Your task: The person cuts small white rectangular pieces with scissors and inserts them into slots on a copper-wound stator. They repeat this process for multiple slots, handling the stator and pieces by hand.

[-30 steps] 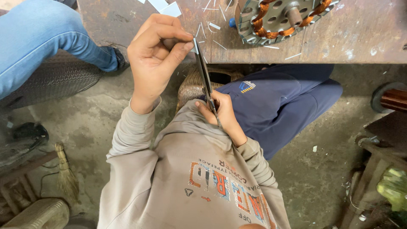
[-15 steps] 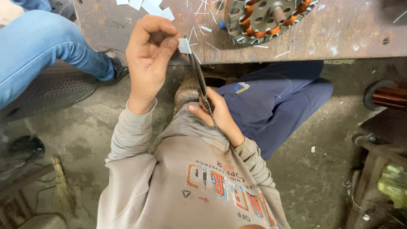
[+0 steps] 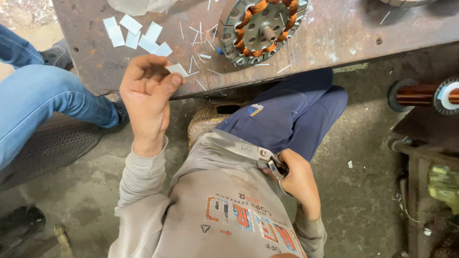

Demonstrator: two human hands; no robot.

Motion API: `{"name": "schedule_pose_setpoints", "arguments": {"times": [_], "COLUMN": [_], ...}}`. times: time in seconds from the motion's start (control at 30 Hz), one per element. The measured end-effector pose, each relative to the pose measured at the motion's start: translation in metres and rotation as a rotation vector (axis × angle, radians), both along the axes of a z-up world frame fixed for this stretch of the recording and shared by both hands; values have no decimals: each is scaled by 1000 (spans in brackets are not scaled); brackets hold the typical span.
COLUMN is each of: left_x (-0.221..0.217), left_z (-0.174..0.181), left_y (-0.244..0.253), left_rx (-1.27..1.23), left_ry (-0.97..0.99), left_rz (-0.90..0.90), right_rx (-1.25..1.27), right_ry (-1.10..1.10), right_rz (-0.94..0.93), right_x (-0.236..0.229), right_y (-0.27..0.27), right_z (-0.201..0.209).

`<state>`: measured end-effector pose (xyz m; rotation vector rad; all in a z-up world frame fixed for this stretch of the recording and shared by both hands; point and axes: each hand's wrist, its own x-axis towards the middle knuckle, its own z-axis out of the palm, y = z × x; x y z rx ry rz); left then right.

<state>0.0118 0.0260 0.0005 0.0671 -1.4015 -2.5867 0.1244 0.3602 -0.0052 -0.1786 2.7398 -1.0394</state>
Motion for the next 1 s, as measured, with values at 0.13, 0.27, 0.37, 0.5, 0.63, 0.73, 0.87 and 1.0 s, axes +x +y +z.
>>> {"name": "schedule_pose_setpoints", "arguments": {"times": [0.13, 0.27, 0.37, 0.5, 0.63, 0.73, 0.87, 1.0], "left_x": [11, 28, 36, 46, 46, 46, 43, 44], "left_z": [-1, -9, -17, -22, -21, -21, -25, -31], "left_y": [27, 78, 108, 122, 121, 122, 118, 121], "left_rx": [-206, -106, 38, 71, 35, -13, -134, -21], "left_ry": [53, 64, -167, -150, -138, -112, -24, -133], "left_rz": [-147, -446, -574, -580, -565, -560, -537, -483], "right_rx": [59, 40, -221, -773, -873, -930, -921, -879], "right_ry": [-31, 38, 211, 64, 39, 114, 114, 48], "right_rz": [169, 171, -171, -478, -495, -471, -446, -460], "right_x": [12, 4, -9, -25, -31, -33, -35, -35], "right_y": [14, 10, -20, -50, -59, -60, -58, -60], "right_z": [-2, 22, 32, 34, 39, 39, 38, 35]}}
